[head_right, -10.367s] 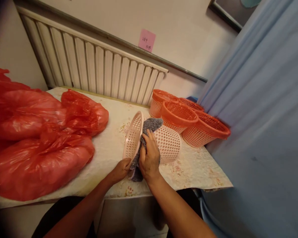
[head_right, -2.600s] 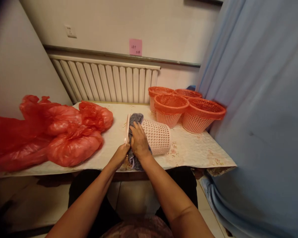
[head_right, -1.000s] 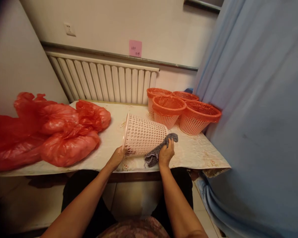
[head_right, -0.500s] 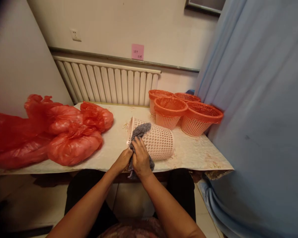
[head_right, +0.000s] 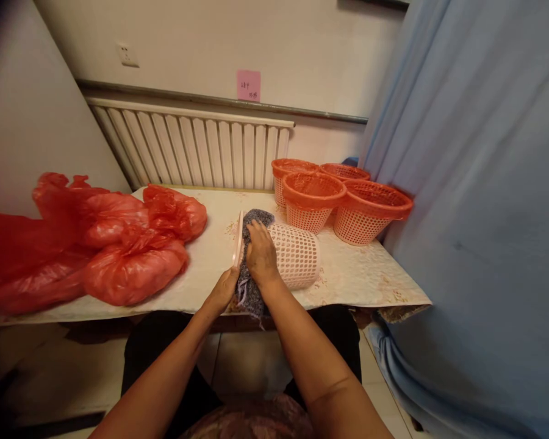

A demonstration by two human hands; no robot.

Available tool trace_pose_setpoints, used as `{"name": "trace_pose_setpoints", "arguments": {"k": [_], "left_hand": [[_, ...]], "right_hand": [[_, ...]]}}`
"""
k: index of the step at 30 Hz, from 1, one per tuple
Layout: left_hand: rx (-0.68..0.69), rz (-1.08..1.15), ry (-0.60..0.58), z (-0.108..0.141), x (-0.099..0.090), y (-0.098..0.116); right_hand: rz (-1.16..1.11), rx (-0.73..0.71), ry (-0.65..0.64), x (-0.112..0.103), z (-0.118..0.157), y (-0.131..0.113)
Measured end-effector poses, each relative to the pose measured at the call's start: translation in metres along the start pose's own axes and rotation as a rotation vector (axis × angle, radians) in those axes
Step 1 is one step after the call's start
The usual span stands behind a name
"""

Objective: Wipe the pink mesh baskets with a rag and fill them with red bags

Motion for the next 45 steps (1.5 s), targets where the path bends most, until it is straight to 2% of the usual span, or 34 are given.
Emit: {"name": "trace_pose_setpoints", "arguments": {"k": [4, 8, 15, 19, 22, 26, 28, 31, 34, 36, 40, 45], "left_hand": [[-0.042, 0.027, 0.000, 0.003, 0.002, 0.001], [-0.081, 0.028, 0.010, 0.005, 0.004, -0.001], [-0.080, 0.079, 0.009, 0.005, 0.005, 0.000], [-0.075, 0.095, -0.001, 0.003, 0.007, -0.001], [-0.086, 0.101, 0.006, 0.001, 0.007, -0.001], [-0.102, 0.137, -0.002, -0.004, 0.006, 0.001], [-0.120, 0.180, -0.030, -0.006, 0.007, 0.002], [-0.120, 0.216, -0.056, -0.009, 0.009, 0.005], [-0.074, 0.181, -0.029, -0.011, 0.006, 0.012], [-0.040, 0.160, -0.016, -0.012, 0.005, 0.017], [-0.014, 0.151, -0.043, -0.010, 0.002, 0.016], [-0.021, 0.000, -0.133, 0.004, 0.005, -0.012]], "right_hand": [[0.031, -0.014, 0.000, -0.013, -0.008, 0.022], [0.086, -0.001, 0.017, -0.035, 0.003, 0.049], [0.245, 0.192, 0.090, -0.092, 0.034, 0.112], [0.316, 0.276, 0.201, -0.114, 0.052, 0.127], [0.310, 0.293, 0.307, -0.111, 0.067, 0.119], [0.247, 0.268, 0.371, -0.083, 0.087, 0.087], [0.202, 0.225, 0.338, -0.063, 0.095, 0.063], [0.117, 0.120, 0.220, -0.030, 0.100, 0.023], [0.022, 0.012, 0.127, -0.005, 0.095, -0.014], [-0.018, -0.020, 0.117, 0.003, 0.085, -0.030], [-0.016, -0.021, 0.142, 0.008, 0.067, -0.038], [-0.007, -0.017, 0.123, 0.008, 0.067, -0.027]]}}
Point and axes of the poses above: each hand's wrist, its own z-axis away from the middle knuckle, its own x-axis out of the palm, y = z × x, the point moved 6 cm from there along -z, towards the middle knuckle, and after that the axes turned 6 degrees about -z, right-handed, at the moved point
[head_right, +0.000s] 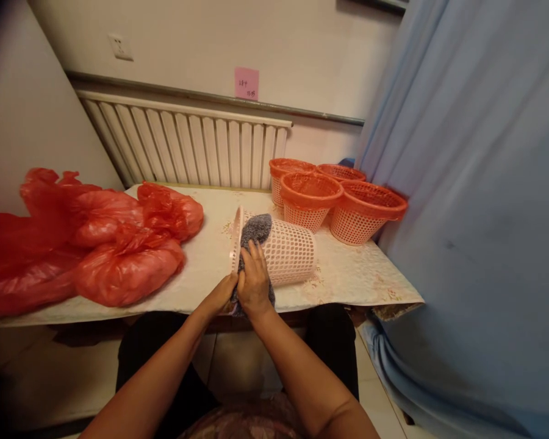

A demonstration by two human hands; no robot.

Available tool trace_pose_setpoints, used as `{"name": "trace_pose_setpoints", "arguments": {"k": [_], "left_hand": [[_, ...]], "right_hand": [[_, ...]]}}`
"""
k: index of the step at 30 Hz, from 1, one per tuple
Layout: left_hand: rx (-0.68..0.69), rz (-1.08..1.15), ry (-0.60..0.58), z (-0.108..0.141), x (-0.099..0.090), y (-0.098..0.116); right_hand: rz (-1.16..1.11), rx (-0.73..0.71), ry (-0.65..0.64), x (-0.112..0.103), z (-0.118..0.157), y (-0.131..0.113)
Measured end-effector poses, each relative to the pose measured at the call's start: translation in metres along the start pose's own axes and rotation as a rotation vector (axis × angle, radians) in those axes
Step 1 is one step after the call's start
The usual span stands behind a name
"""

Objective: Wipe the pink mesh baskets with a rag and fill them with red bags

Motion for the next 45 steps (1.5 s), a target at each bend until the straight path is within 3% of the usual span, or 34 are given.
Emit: {"name": "trace_pose_setpoints", "arguments": {"k": [4, 12, 16, 22, 26, 29, 32, 41, 45], "left_hand": [[0.037, -0.073, 0.011, 0.006, 0.003, -0.013], [0.034, -0.079, 0.114, 0.001, 0.001, 0.000], [0.014, -0.016, 0.087, 0.004, 0.005, -0.003], [-0.004, 0.026, 0.076, 0.002, 0.010, -0.003], [-0.021, 0.067, 0.069, -0.001, 0.012, -0.001], [-0.036, 0.063, 0.084, -0.004, 0.009, -0.003], [-0.037, 0.029, 0.092, -0.005, 0.006, 0.000], [-0.052, -0.039, 0.090, -0.001, 0.012, 0.031], [-0.081, -0.057, 0.181, 0.005, 0.005, 0.047]], "right_hand": [[0.007, 0.007, -0.013, 0.000, 0.003, 0.008], [0.072, -0.039, -0.060, -0.010, -0.009, 0.023], [0.140, 0.004, -0.018, -0.037, 0.005, 0.061], [0.310, 0.222, 0.154, -0.102, 0.026, 0.147], [0.357, 0.401, 0.251, -0.125, 0.032, 0.170], [0.324, 0.409, 0.292, -0.117, 0.037, 0.154], [0.249, 0.353, 0.294, -0.097, 0.038, 0.120], [-0.019, 0.031, 0.023, -0.035, 0.013, -0.002], [-0.033, -0.008, 0.030, -0.025, 0.010, -0.030]]}}
Point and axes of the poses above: each hand's wrist, its own z-axis away from the middle knuckle, its own x-axis out of the palm, y = z × x, the point moved 6 cm from there along -z, towards the middle knuckle, and after that the axes turned 6 degrees about -z, right-handed, at the moved point
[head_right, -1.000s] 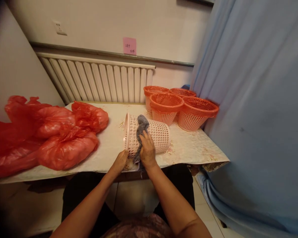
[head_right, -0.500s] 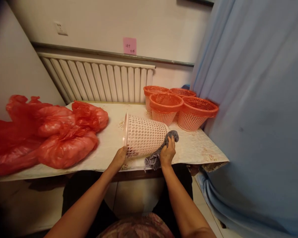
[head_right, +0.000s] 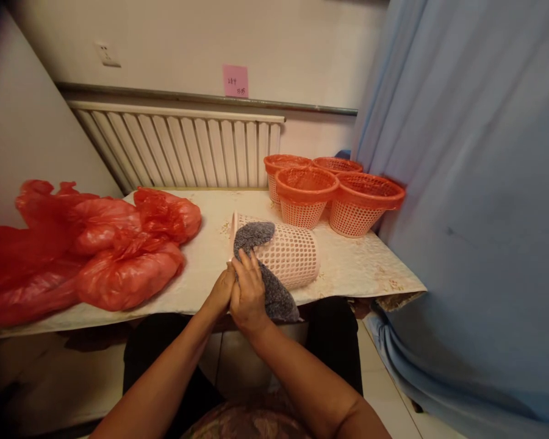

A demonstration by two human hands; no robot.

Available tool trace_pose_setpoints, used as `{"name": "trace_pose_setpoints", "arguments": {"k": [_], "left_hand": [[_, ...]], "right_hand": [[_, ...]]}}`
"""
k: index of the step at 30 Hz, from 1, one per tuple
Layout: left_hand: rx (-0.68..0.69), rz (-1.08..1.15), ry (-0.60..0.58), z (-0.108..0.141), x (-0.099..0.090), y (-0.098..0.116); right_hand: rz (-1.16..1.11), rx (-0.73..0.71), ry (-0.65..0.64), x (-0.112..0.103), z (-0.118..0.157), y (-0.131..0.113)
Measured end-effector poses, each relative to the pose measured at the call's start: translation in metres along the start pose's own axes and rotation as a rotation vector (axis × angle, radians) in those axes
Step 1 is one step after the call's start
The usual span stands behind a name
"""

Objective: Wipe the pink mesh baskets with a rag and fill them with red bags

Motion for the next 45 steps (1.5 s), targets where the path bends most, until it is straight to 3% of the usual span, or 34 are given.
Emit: {"name": "trace_pose_setpoints", "arguments": {"k": [4, 9, 14, 22, 29, 34, 38, 41, 45], "left_hand": [[-0.040, 0.007, 0.015, 0.000, -0.004, 0.004], [-0.097, 0.146, -0.062, -0.004, 0.003, -0.005], [-0.159, 0.301, -0.162, -0.004, 0.011, -0.012], [-0.079, 0.202, -0.118, -0.010, 0.011, -0.019], [-0.116, 0.238, -0.100, -0.018, 0.013, -0.025], [-0.192, 0.345, -0.106, -0.019, 0.014, -0.018], [-0.223, 0.357, -0.100, -0.022, 0.012, -0.017], [-0.233, 0.359, -0.098, -0.024, 0.013, -0.019], [-0.202, 0.306, -0.087, -0.023, 0.012, -0.019]], "right_hand": [[0.046, -0.053, -0.078, 0.003, 0.001, 0.003], [0.122, -0.049, -0.116, -0.008, 0.003, 0.034], [0.199, 0.014, -0.012, -0.035, 0.007, 0.080], [0.340, 0.208, 0.158, -0.094, 0.014, 0.152], [0.328, 0.300, 0.212, -0.098, 0.005, 0.171], [0.322, 0.320, 0.231, -0.091, 0.001, 0.172], [0.308, 0.313, 0.251, -0.082, 0.002, 0.156], [0.248, 0.296, 0.212, -0.064, 0.003, 0.127], [0.138, 0.209, 0.052, -0.025, 0.011, 0.067]]}}
Point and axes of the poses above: each hand's wrist, its own z-axis away from the middle knuckle, its own x-axis out of the palm, y = z × x, the point moved 6 cm from there along -z, towards the middle knuckle, and after that the axes turned 6 degrees about -z, right-handed, at the moved point
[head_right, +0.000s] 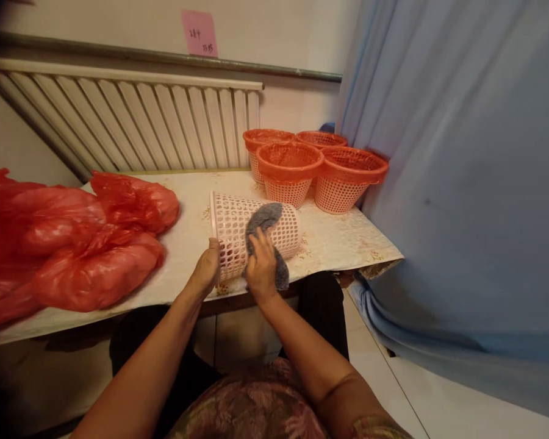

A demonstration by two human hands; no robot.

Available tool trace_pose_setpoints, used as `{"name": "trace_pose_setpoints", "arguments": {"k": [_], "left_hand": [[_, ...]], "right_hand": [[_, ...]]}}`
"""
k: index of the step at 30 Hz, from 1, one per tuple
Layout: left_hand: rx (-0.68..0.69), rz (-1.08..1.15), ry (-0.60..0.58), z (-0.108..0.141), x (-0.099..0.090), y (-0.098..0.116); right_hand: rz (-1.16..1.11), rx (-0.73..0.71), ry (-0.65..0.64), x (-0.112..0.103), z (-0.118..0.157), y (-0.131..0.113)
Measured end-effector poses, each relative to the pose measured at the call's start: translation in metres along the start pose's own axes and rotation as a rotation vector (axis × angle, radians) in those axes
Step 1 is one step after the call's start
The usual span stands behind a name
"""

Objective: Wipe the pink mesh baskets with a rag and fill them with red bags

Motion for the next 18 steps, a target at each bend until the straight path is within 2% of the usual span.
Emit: {"name": "trace_pose_setpoints", "arguments": {"k": [2, 5, 12, 18], "left_hand": [[0.030, -0.080, 0.050, 0.002, -0.005, 0.000], [0.041, -0.168, 0.122, 0.007, -0.014, -0.003], [0.168, -0.322, 0.031, 0.020, -0.026, -0.024], [0.247, -0.410, -0.032, 0.025, -0.028, -0.044]], "right_hand": [[-0.050, -0.085, -0.087, 0.016, 0.015, -0.031], [-0.098, -0.126, -0.139, 0.031, 0.031, -0.055], [-0.063, -0.181, -0.154, 0.035, 0.033, -0.053], [-0.058, -0.177, -0.147, 0.036, 0.032, -0.050]]}}
Point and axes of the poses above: each hand's wrist, its own z-axis away from the middle knuckle, its own x-axis out of the palm, y = z × x, the point moved 6 cm from there along -z, towards the middle knuckle, and after that the axes turned 6 degrees about -z, right-handed, at the moved point
